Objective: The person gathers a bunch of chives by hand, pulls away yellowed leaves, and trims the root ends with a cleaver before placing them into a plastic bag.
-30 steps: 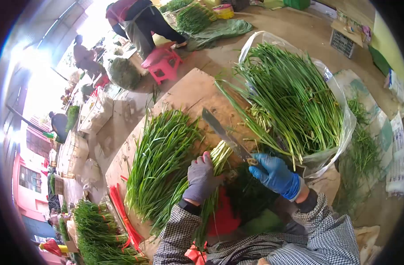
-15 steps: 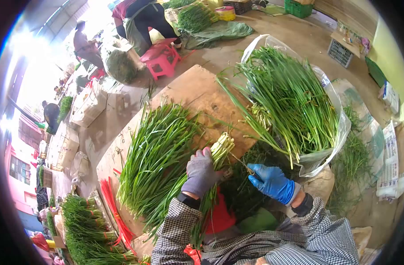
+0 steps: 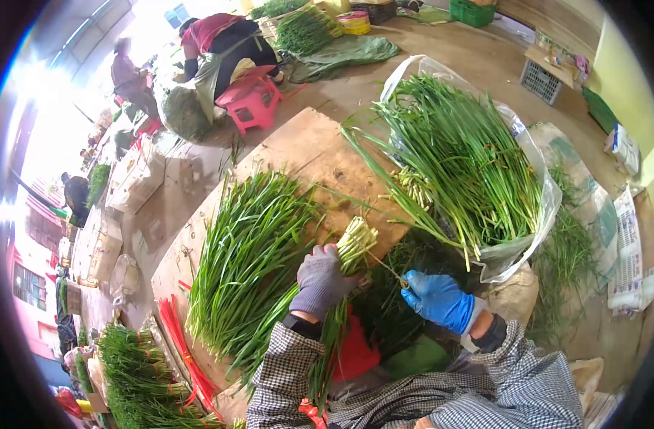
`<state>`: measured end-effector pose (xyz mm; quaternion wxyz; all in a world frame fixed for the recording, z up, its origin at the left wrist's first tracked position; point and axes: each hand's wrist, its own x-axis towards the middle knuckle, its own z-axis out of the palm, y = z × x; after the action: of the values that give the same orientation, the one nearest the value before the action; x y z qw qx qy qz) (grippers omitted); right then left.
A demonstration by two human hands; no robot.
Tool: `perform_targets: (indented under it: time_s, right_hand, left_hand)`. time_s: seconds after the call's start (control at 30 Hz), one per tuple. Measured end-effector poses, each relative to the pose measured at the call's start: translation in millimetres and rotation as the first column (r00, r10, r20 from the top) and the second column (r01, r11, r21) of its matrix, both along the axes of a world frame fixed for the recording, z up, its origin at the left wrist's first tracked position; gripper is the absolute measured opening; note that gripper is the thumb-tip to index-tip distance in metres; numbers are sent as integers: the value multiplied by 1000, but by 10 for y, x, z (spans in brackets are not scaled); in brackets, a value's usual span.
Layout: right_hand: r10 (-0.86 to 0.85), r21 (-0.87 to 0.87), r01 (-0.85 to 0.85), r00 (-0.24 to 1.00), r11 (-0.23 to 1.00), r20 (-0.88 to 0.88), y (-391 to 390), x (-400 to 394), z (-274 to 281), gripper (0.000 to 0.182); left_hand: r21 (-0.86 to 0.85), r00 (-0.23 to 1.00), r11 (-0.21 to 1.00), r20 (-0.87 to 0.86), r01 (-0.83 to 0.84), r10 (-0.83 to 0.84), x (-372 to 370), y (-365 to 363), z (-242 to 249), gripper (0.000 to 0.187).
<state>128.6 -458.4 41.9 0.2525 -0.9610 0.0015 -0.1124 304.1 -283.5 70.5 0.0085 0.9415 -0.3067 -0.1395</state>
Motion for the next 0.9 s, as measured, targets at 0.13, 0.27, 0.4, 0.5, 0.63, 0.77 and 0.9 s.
perform_targets:
  time_s: [0.13, 0.27, 0.4, 0.5, 0.63, 0.77, 0.9]
  right_hand:
    - [-4, 43, 8, 996, 999, -90, -50, -28, 110, 19]
    - [34, 119, -8, 974, 993, -224, 23, 356, 52, 23]
    - [88, 196, -42, 968, 980, -236, 72, 916, -139, 23]
    - [45, 144, -23, 988, 989, -150, 58, 838, -277, 24]
    - [24, 52, -12, 969, 999, -245, -209, 571, 10, 24]
    - [-108, 0, 109, 990, 994, -91, -373, 559, -172, 28]
    - [-141, 37, 141, 990, 989, -2, -249, 883, -262, 32]
  left_hand:
    - [47, 998, 997, 11, 68, -69, 19, -16, -68, 78]
    - [49, 998, 997, -21, 68, -67, 31, -8, -94, 73]
    - [24, 996, 996, 7, 89, -89, 41, 41, -171, 73]
    - [-33, 997, 997, -15, 77, -77, -2, 72, -186, 72]
    - [-109, 991, 987, 76, 115, -107, -50, 140, -101, 66]
    - [-99, 987, 984, 76, 147, -140, -71, 136, -126, 73]
    - [-13, 976, 982, 107, 189, -187, -124, 151, -120, 75]
